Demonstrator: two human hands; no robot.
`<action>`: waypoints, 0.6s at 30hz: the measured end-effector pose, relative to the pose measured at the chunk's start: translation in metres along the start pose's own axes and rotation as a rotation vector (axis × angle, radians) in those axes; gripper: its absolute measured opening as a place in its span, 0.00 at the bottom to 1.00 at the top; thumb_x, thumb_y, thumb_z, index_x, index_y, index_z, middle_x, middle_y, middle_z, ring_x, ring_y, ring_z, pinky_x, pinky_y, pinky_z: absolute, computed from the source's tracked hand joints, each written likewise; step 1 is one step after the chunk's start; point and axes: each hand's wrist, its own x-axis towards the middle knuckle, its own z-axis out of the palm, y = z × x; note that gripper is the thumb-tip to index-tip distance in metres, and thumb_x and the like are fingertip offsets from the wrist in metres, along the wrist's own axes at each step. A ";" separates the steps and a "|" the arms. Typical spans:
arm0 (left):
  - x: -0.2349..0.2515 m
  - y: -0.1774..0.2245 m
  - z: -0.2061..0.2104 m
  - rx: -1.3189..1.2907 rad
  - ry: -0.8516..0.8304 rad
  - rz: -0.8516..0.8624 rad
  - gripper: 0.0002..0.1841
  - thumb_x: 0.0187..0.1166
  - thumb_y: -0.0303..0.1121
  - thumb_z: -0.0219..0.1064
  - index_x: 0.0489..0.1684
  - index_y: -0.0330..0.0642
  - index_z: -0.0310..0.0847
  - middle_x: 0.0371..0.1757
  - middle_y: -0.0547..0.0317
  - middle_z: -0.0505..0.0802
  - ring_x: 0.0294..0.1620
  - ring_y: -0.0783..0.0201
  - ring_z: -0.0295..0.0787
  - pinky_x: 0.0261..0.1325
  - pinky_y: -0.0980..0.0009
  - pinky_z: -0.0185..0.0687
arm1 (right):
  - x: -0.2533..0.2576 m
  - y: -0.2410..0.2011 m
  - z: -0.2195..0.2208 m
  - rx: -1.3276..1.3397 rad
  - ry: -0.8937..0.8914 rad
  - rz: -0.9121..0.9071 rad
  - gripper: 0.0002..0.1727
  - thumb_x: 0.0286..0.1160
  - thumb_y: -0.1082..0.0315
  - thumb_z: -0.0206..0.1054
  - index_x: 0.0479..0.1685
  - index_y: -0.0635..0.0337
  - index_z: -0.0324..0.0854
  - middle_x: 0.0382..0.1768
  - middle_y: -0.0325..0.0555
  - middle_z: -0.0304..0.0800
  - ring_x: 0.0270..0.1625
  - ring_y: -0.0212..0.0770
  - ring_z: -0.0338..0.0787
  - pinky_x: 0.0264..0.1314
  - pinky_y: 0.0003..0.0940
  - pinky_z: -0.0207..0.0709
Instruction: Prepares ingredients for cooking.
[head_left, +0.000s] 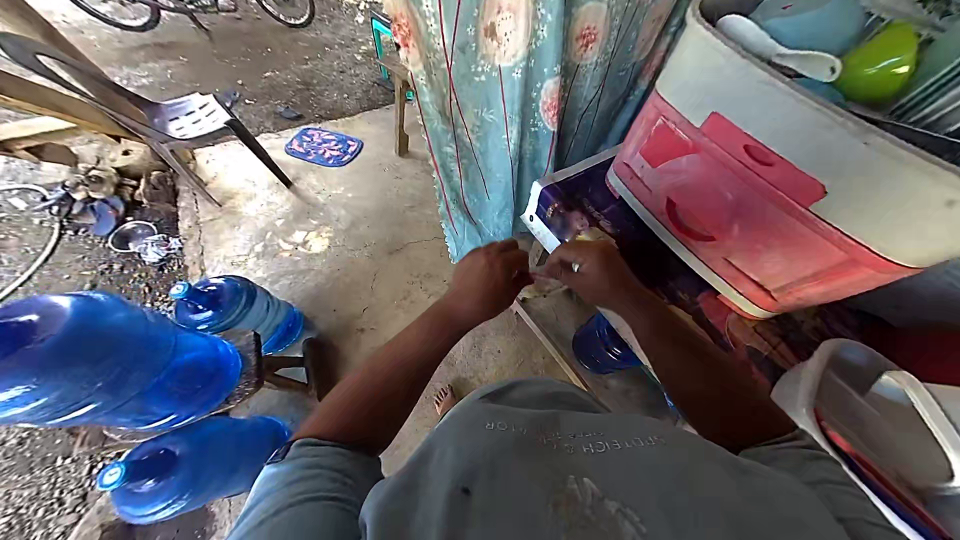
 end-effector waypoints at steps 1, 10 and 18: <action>0.007 -0.008 -0.009 0.005 -0.007 -0.016 0.13 0.77 0.35 0.74 0.39 0.29 0.88 0.44 0.39 0.90 0.48 0.40 0.90 0.53 0.39 0.83 | 0.017 0.003 0.000 0.031 -0.011 0.000 0.13 0.79 0.63 0.70 0.37 0.65 0.91 0.34 0.51 0.93 0.39 0.46 0.92 0.47 0.52 0.86; 0.026 -0.142 -0.108 -0.009 0.054 -0.102 0.16 0.76 0.38 0.76 0.28 0.30 0.85 0.33 0.47 0.87 0.35 0.52 0.86 0.43 0.50 0.81 | 0.209 0.009 0.058 0.076 -0.083 -0.260 0.13 0.81 0.63 0.69 0.36 0.63 0.93 0.39 0.48 0.94 0.46 0.41 0.92 0.54 0.45 0.86; 0.044 -0.322 -0.193 -0.140 0.094 -0.272 0.08 0.78 0.26 0.69 0.35 0.27 0.90 0.35 0.45 0.92 0.39 0.56 0.89 0.50 0.54 0.83 | 0.379 -0.006 0.179 -0.138 0.025 -0.224 0.12 0.81 0.63 0.69 0.38 0.62 0.92 0.45 0.52 0.95 0.52 0.56 0.93 0.55 0.60 0.82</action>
